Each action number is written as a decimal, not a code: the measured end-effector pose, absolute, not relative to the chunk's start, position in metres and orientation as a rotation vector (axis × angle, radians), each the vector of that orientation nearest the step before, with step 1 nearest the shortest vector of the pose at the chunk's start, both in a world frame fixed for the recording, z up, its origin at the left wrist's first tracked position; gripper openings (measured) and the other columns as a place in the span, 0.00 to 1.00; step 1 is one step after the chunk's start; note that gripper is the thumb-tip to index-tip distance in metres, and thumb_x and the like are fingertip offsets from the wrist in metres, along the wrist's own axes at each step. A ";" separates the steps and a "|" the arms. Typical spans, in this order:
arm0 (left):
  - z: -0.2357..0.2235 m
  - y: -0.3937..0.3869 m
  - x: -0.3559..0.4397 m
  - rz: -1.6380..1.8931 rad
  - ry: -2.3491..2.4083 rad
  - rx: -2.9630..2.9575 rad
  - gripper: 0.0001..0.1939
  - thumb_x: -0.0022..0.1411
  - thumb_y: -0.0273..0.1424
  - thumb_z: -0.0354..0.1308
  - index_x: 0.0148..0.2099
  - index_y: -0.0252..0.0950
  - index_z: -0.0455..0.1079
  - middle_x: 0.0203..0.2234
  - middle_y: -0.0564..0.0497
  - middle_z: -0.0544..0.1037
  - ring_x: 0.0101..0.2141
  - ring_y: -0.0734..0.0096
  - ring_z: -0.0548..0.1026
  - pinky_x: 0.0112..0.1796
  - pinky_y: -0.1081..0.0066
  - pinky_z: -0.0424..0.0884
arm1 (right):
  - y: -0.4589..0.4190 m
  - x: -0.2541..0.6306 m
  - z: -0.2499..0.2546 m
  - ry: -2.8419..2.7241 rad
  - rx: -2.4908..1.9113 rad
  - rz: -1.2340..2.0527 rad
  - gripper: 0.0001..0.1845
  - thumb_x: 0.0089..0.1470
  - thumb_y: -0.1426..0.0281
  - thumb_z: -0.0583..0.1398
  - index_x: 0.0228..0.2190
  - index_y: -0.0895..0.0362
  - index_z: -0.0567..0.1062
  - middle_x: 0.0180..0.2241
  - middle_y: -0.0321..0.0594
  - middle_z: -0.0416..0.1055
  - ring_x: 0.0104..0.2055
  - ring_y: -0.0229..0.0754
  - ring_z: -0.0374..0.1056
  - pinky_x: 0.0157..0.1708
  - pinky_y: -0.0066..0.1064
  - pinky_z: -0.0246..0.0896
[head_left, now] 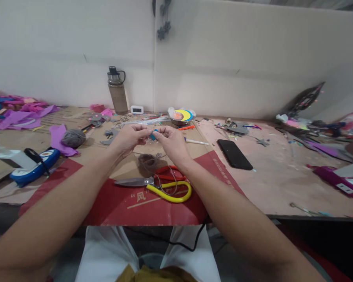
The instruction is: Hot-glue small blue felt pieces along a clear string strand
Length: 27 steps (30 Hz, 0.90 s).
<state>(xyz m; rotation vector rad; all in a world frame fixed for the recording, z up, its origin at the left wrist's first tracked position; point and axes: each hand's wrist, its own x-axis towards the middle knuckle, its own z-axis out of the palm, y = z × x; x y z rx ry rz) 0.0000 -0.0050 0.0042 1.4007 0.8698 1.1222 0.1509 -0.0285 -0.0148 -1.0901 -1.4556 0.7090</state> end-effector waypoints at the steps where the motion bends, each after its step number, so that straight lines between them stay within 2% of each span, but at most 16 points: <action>1: 0.003 -0.004 0.000 1.137 0.871 1.410 0.09 0.47 0.31 0.66 0.24 0.31 0.72 0.17 0.54 0.68 0.18 0.82 0.62 0.21 0.77 0.57 | -0.028 0.151 -0.016 -1.467 -1.078 0.700 0.11 0.49 0.62 0.60 0.27 0.58 0.72 0.18 0.28 0.58 0.21 0.31 0.50 0.22 0.26 0.44; 6: 0.001 -0.001 -0.002 1.173 0.898 1.473 0.09 0.47 0.32 0.65 0.24 0.32 0.71 0.16 0.55 0.67 0.17 0.81 0.61 0.20 0.77 0.56 | -0.026 0.152 -0.020 -1.485 -1.078 0.709 0.10 0.48 0.64 0.61 0.32 0.57 0.72 0.16 0.26 0.52 0.20 0.31 0.47 0.22 0.26 0.41; 12: 0.002 -0.003 0.000 1.180 0.876 1.506 0.07 0.49 0.31 0.65 0.25 0.32 0.72 0.15 0.55 0.67 0.17 0.81 0.62 0.20 0.77 0.57 | -0.029 0.150 -0.017 -1.424 -1.051 0.772 0.10 0.48 0.63 0.60 0.27 0.58 0.71 0.18 0.28 0.58 0.21 0.31 0.50 0.22 0.26 0.44; 18: 0.009 -0.012 0.002 1.102 0.820 1.367 0.09 0.52 0.32 0.63 0.25 0.32 0.71 0.17 0.52 0.69 0.19 0.80 0.65 0.21 0.77 0.60 | -0.027 0.151 -0.017 -1.363 -1.092 0.746 0.12 0.47 0.61 0.60 0.25 0.57 0.70 0.18 0.28 0.58 0.21 0.31 0.50 0.23 0.25 0.45; 23: 0.006 -0.011 0.004 1.130 0.860 1.316 0.07 0.47 0.30 0.67 0.28 0.33 0.73 0.18 0.54 0.69 0.20 0.80 0.65 0.21 0.78 0.61 | -0.026 0.150 -0.019 -1.340 -1.086 0.762 0.12 0.47 0.60 0.59 0.25 0.57 0.70 0.19 0.29 0.60 0.22 0.31 0.52 0.23 0.25 0.47; 27: 0.003 -0.010 0.006 1.152 0.923 1.342 0.08 0.46 0.32 0.67 0.27 0.33 0.73 0.18 0.55 0.68 0.20 0.81 0.64 0.19 0.80 0.59 | -0.028 0.148 -0.019 -1.370 -1.107 0.742 0.12 0.49 0.61 0.58 0.26 0.58 0.71 0.20 0.31 0.63 0.23 0.32 0.54 0.25 0.25 0.50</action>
